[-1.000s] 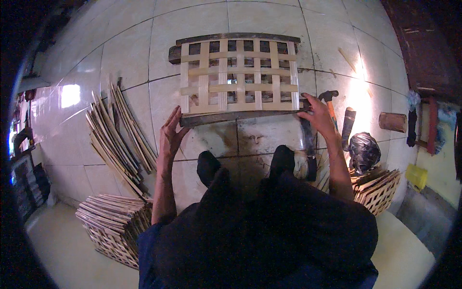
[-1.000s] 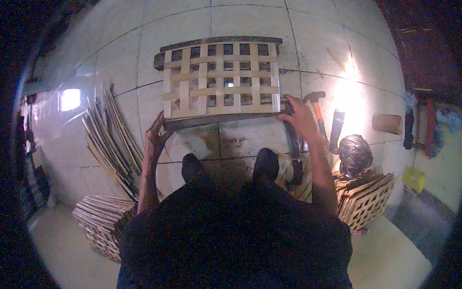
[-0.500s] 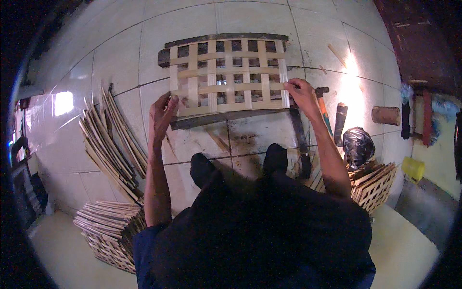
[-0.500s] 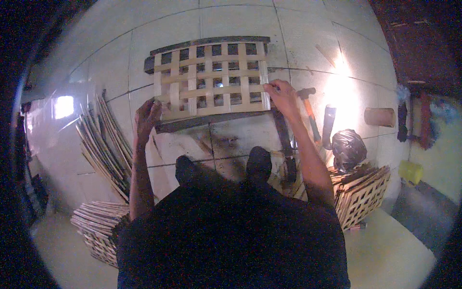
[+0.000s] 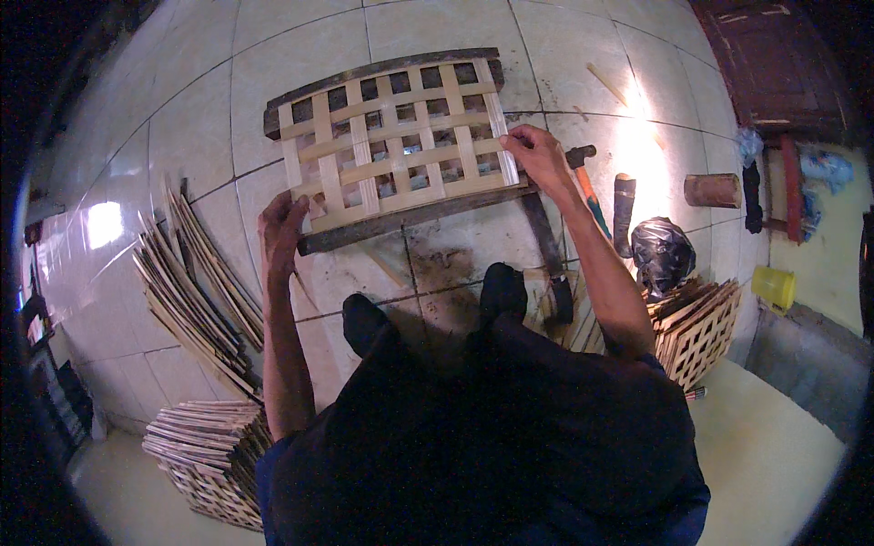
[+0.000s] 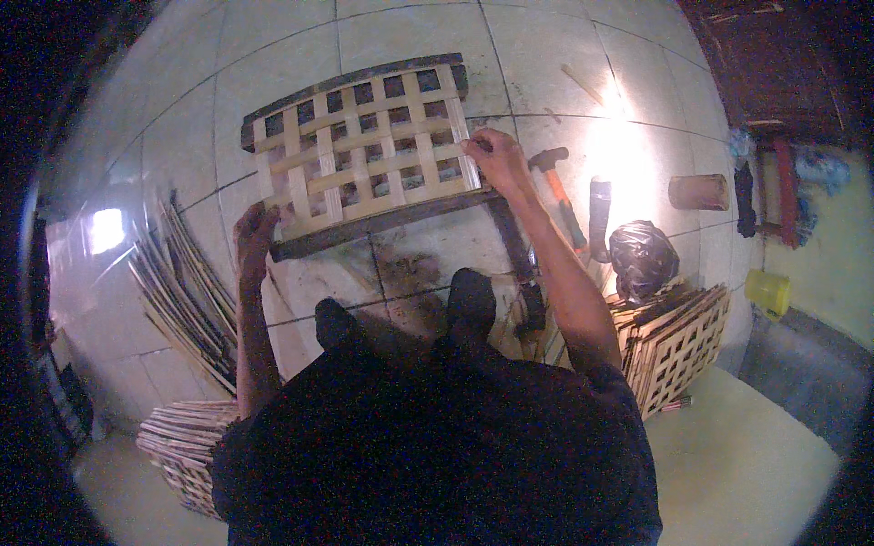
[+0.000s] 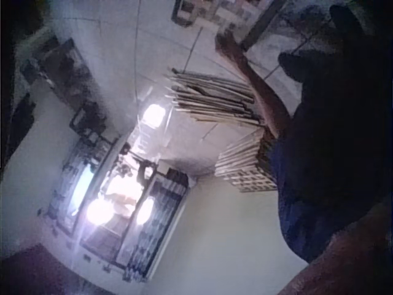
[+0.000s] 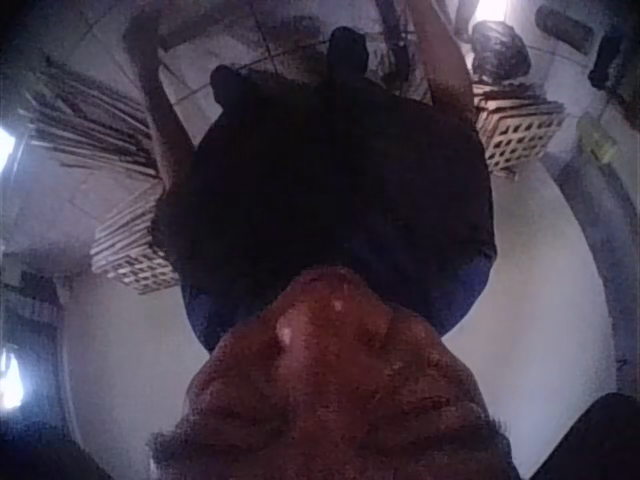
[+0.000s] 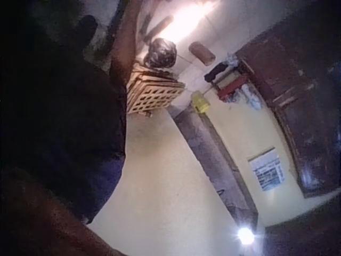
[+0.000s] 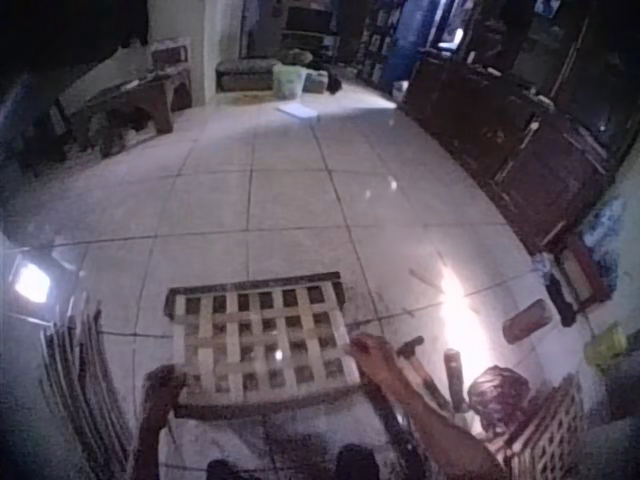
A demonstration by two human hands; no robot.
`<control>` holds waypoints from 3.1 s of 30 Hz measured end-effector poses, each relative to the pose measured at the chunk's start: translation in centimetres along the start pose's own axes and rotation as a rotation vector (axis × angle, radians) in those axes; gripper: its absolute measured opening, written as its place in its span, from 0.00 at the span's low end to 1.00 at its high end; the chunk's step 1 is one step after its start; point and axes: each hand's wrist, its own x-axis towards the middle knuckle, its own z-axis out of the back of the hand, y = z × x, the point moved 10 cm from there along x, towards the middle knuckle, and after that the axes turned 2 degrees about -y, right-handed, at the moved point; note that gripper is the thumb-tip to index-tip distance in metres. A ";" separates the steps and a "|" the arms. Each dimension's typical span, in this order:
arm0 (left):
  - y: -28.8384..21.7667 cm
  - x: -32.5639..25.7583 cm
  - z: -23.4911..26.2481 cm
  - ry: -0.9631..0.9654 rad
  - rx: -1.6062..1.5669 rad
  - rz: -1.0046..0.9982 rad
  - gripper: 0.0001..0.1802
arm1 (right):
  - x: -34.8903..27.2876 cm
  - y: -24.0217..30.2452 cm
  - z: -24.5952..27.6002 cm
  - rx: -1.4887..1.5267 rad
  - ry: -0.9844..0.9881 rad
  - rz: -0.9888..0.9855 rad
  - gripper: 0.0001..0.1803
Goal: The person sits on the floor and assembles a wooden lattice by placing thin wooden strips across a frame. They use a hammer to secure the strips in place and adjust the alignment of the lattice throughout the process.
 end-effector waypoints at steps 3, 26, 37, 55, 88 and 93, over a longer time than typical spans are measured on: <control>0.1 0.2 0.1 -0.004 0.013 0.018 0.18 | -0.1 -0.3 0.0 -0.008 -0.011 0.004 0.19; 1.6 -3.3 0.3 0.094 0.518 -0.191 0.63 | -7.5 -1.2 0.8 -0.192 0.272 0.183 0.38; 3.4 -0.9 2.6 0.030 0.195 -0.056 0.34 | -4.3 -0.1 2.2 -0.061 0.086 0.063 0.24; 1.7 1.7 0.4 0.101 0.152 -0.051 0.20 | -3.6 -0.8 0.7 0.162 -0.051 -0.041 0.17; 3.5 3.0 0.6 0.254 0.164 -0.050 0.15 | -2.1 -4.2 0.2 0.017 0.056 -0.027 0.14; 1.9 1.7 0.4 0.235 0.164 0.055 0.17 | -1.7 -3.3 -0.3 0.108 0.086 -0.060 0.16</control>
